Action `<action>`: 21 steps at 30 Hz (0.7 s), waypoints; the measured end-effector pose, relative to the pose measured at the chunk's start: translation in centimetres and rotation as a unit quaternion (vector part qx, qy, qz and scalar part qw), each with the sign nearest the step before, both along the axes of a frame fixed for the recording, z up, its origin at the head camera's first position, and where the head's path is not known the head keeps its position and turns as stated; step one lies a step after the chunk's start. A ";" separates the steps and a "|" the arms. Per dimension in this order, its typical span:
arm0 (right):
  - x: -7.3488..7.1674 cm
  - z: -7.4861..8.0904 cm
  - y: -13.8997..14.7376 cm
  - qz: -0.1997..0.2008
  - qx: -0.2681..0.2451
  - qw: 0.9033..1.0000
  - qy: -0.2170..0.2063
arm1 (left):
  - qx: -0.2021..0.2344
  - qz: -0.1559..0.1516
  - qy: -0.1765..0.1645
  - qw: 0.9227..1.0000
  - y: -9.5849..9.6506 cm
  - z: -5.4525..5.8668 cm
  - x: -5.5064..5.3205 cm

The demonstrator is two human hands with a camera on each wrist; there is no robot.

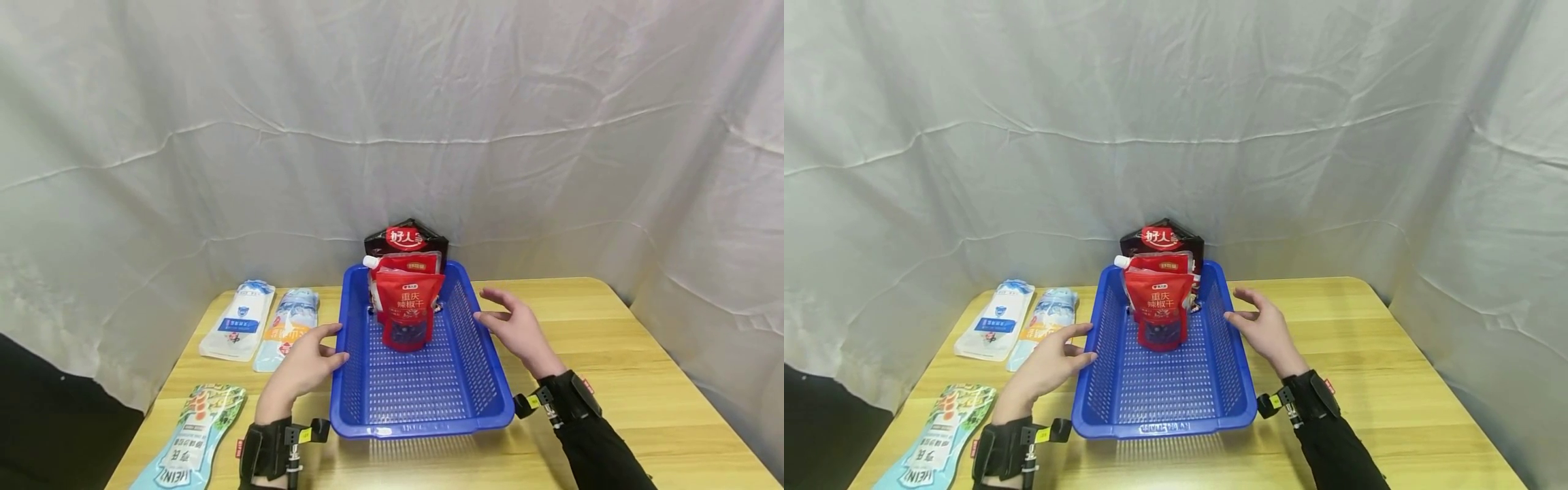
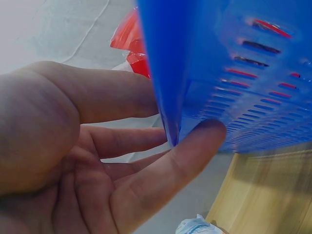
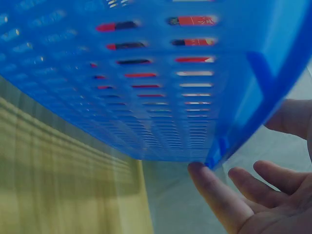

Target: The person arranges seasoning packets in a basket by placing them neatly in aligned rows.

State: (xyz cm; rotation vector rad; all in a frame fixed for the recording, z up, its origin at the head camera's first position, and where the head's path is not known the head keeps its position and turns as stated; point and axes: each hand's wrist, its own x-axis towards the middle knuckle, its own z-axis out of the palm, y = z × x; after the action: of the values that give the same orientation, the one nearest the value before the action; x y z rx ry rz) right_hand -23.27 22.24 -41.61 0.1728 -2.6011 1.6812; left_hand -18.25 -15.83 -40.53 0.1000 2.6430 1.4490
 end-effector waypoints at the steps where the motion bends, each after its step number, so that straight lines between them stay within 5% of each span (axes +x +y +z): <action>1: 0.0 -0.2 0.0 0.001 -0.010 1.000 -0.004 | 0.000 0.000 0.000 1.000 0.0 0.0 0.0; 12: 0.5 -1.7 0.1 -0.001 -0.099 0.993 -0.064 | 0.025 0.009 -0.007 1.000 -0.7 -0.6 -0.1; 21: 0.2 -2.2 0.2 -0.001 -0.127 0.988 -0.091 | -0.001 0.031 0.041 0.999 -1.9 -0.8 -0.8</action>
State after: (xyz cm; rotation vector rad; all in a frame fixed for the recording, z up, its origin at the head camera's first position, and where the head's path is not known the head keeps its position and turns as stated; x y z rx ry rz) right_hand -23.07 22.45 -43.76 0.0072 -2.4687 2.0962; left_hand -19.10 -17.77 -41.35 0.0787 2.7365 1.4926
